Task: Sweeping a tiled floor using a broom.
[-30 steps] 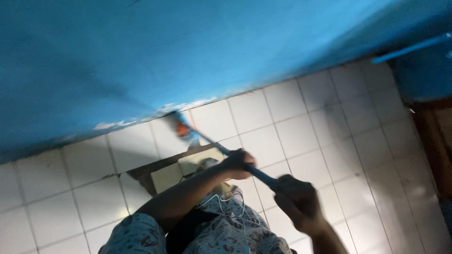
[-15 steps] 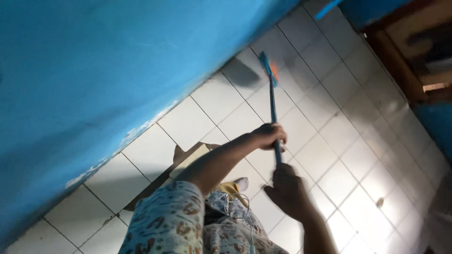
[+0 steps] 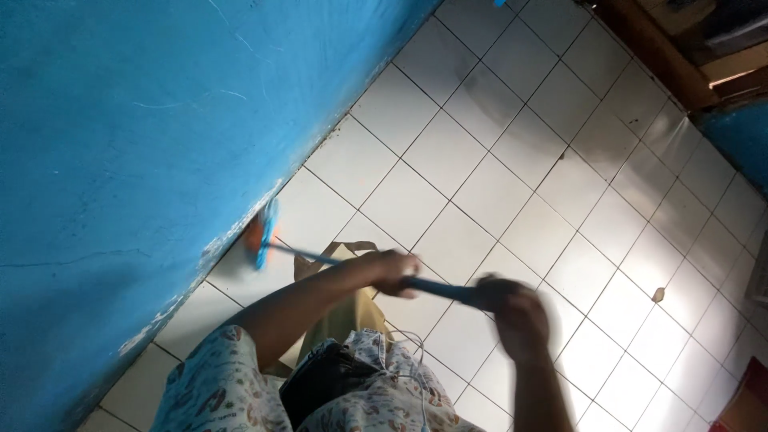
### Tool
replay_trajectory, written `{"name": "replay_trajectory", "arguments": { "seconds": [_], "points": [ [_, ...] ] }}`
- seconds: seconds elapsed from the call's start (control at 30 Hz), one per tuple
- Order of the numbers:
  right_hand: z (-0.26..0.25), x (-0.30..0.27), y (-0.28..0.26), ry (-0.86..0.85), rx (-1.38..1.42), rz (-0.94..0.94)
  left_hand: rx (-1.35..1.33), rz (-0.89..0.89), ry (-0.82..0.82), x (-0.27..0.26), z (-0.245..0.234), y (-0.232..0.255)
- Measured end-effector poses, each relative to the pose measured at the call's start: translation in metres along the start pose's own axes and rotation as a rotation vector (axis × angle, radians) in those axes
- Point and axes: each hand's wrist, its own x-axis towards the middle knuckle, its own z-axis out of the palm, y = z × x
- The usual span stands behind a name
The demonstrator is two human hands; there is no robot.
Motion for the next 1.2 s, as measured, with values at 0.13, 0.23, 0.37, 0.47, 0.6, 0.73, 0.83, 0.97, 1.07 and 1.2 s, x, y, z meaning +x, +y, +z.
{"name": "replay_trajectory", "arguments": {
  "seconds": [0.13, 0.23, 0.37, 0.47, 0.6, 0.73, 0.83, 0.97, 1.07, 1.2],
  "points": [
    [0.085, 0.015, -0.012, -0.382, -0.016, -0.012, -0.056, -0.085, -0.05, -0.014, 0.014, -0.014],
    [0.128, 0.01, -0.075, -0.434, -0.234, -0.104, 0.065, 0.057, 0.093, -0.019, 0.009, 0.026],
    [0.142, 0.006, -0.112, -0.646, -0.662, -0.171, 0.16, 0.356, 0.311, 0.034, 0.022, 0.027],
    [0.134, 0.012, -0.101, -0.631, -0.787, -0.373, 0.278, 0.485, 0.555, 0.078, 0.011, 0.029],
    [0.104, 0.015, -0.103, -0.448, -0.874, -0.364, 0.378, 0.386, 0.494, 0.124, 0.0, 0.042],
    [0.063, -0.003, -0.067, -0.382, -1.206, -0.316, 0.45, 0.273, 0.513, 0.162, 0.014, 0.044],
    [0.034, -0.035, -0.024, -0.315, -1.342, -0.435, 0.46, 0.205, 0.553, 0.175, 0.035, 0.054],
    [0.013, -0.102, -0.023, 0.092, -1.094, -0.48, 0.289, 0.367, 0.57, 0.205, 0.088, 0.077],
    [-0.002, -0.174, -0.077, 0.249, -0.787, -0.312, 0.206, 0.666, 0.566, 0.196, 0.128, 0.152],
    [-0.1, -0.271, -0.135, 0.301, -0.59, -0.54, 0.293, 0.564, 0.212, 0.167, 0.199, 0.273]
  ]
}}
